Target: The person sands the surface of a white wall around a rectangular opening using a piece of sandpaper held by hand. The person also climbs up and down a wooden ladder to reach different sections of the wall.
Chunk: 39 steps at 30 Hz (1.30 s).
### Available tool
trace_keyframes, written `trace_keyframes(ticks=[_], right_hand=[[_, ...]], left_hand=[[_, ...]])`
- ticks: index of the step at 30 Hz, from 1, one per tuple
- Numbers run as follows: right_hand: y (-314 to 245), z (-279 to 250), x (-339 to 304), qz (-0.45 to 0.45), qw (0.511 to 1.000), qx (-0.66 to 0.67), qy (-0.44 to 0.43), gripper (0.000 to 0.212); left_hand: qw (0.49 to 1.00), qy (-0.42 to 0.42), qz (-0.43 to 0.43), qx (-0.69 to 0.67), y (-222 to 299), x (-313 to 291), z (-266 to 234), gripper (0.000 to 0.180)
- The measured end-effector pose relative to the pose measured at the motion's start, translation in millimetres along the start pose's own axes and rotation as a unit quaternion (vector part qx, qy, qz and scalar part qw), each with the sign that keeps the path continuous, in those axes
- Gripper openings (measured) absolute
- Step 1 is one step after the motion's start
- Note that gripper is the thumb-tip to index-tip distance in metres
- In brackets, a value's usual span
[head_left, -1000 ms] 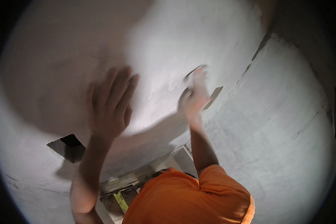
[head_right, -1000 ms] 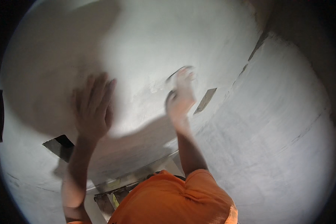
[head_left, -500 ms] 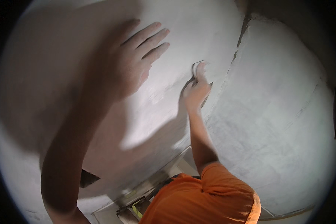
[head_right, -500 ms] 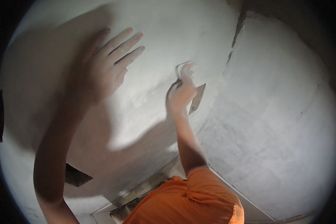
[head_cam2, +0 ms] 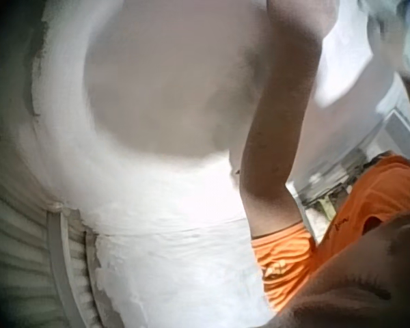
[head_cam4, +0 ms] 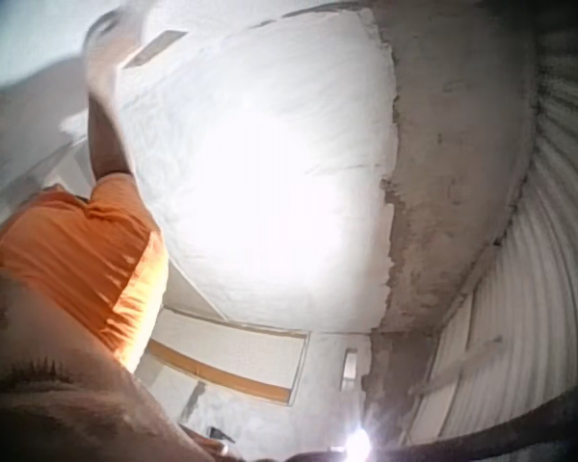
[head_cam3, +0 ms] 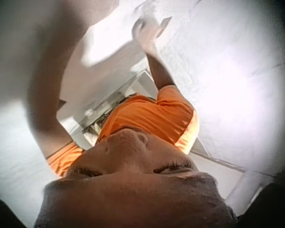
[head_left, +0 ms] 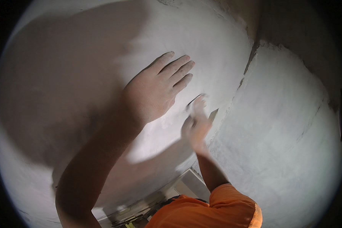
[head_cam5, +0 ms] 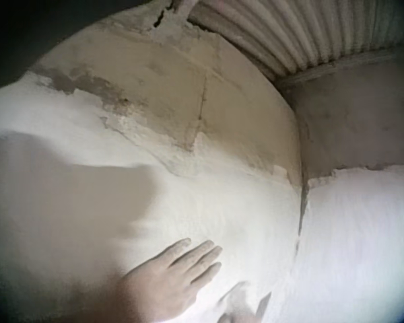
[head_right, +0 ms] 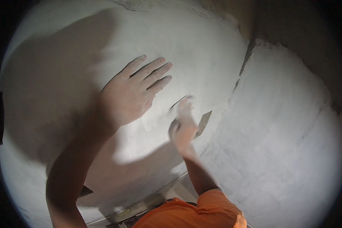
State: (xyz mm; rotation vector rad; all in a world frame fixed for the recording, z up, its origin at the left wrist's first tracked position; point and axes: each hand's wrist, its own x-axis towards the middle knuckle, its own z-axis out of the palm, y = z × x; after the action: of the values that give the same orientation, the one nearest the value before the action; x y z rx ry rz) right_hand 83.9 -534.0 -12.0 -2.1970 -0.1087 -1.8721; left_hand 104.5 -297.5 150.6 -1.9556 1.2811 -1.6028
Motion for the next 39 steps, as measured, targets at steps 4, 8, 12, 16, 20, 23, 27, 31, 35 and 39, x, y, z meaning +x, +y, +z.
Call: trace_keyframes(ticks=[4, 8, 12, 16, 20, 23, 27, 31, 35, 39], right_hand=[[8, 3, 11, -0.038, 0.999, -0.007, 0.022, 0.070], [12, -3, 77, 0.116, 0.992, -0.025, 0.042, 0.072], [-27, 10, 47, 0.015, 0.997, -0.022, 0.067, 0.067], [-5, 10, 25, -0.064, 0.993, -0.068, 0.067, 0.059], [35, -17, 113, 0.266, 0.957, -0.113, -0.012, 0.054], [11, -22, 104, 0.264, 0.951, -0.115, -0.117, 0.057], [-23, 5, 18, -0.079, 0.996, -0.034, 0.004, 0.079], [15, -4, 73, 0.014, 0.995, -0.068, 0.075, 0.070], [35, -13, 127, 0.148, 0.984, -0.077, 0.066, 0.034], [-14, -4, 67, 0.047, 0.997, -0.056, -0.032, 0.049]], left_hand=[[1.000, 0.008, -0.002, 0.005, 3, 1, -3, 0.055], [1.000, 0.015, -0.008, 0.005, 3, 2, 1, 0.055], [1.000, -0.006, -0.008, 0.017, 1, -1, -2, 0.054], [1.000, -0.003, -0.002, 0.022, 1, 1, -3, 0.054], [1.000, -0.005, 0.007, 0.009, 2, 8, 2, 0.055], [0.999, -0.012, -0.003, -0.031, 1, 1, 1, 0.055], [0.999, 0.010, -0.010, -0.040, -4, -6, 2, 0.054], [0.999, 0.039, -0.010, -0.020, 1, 2, 5, 0.052], [0.999, 0.043, -0.003, -0.023, -3, -2, 9, 0.051], [0.999, 0.013, -0.025, -0.035, -7, -16, 3, 0.053]])
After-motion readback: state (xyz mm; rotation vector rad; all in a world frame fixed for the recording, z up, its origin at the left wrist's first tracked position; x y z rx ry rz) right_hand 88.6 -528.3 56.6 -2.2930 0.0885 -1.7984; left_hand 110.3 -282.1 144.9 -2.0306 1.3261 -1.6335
